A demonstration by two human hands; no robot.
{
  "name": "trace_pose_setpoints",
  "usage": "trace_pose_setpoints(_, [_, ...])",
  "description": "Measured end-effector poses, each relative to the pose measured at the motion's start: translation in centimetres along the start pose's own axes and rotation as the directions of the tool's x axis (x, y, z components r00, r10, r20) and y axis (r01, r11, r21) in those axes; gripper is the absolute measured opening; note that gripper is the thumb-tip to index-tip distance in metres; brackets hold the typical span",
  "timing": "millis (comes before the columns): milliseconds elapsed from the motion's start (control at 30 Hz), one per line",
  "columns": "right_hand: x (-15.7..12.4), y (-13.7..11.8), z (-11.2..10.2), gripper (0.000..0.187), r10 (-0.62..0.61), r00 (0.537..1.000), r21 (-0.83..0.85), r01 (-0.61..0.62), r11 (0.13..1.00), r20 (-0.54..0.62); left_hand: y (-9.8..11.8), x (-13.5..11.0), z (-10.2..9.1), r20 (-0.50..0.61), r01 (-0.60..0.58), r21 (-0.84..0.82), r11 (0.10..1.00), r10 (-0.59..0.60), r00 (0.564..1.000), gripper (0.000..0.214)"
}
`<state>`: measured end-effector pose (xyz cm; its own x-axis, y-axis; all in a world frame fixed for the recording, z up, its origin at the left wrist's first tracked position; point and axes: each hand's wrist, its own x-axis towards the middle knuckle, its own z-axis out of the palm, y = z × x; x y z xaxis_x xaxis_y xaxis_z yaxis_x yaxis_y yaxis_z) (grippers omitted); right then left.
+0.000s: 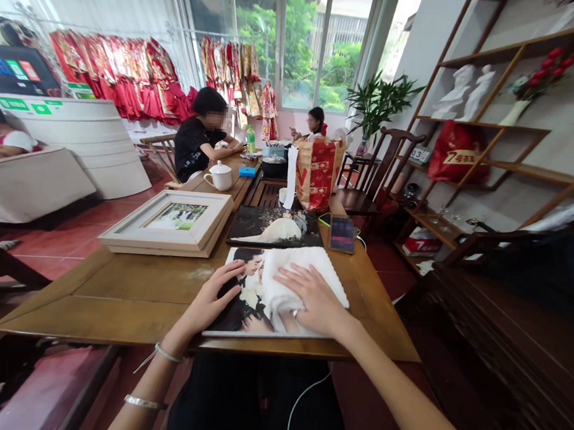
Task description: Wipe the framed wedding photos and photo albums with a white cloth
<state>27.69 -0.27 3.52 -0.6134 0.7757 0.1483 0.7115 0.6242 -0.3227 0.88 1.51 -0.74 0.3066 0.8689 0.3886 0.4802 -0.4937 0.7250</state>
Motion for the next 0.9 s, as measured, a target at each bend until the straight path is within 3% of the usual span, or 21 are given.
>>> trace_pose_setpoints(233, [6.7,5.4,-0.4,0.062,0.027,0.997,0.013,-0.026,1.0,-0.068,-0.1,0.0,0.0,0.017,-0.001,0.008,1.0,0.001,1.0,0.037])
trace_pose_setpoints(400, [7.7,5.6,0.1,0.064,0.074,0.993,0.01,-0.074,0.997,-0.089,-0.4,0.0,0.1,0.01,-0.009,0.016,1.0,0.009,1.0,0.037])
trace_pose_setpoints(533, [5.4,3.4,0.4,0.067,0.068,0.995,0.005,-0.068,0.998,-0.077,-0.5,0.0,0.1,0.009,-0.01,0.01,1.0,0.01,1.0,0.037])
trace_pose_setpoints(800, [-3.3,-5.1,1.8,0.093,-0.024,0.999,-0.053,0.027,0.998,0.046,-0.3,-0.1,0.0,0.004,-0.005,-0.011,1.0,0.005,1.0,0.035])
trace_pose_setpoints(900, [-5.1,-6.9,2.1,0.095,-0.053,0.996,-0.057,0.057,0.997,0.071,-0.3,-0.1,0.1,-0.004,-0.003,-0.014,1.0,0.003,1.0,0.035])
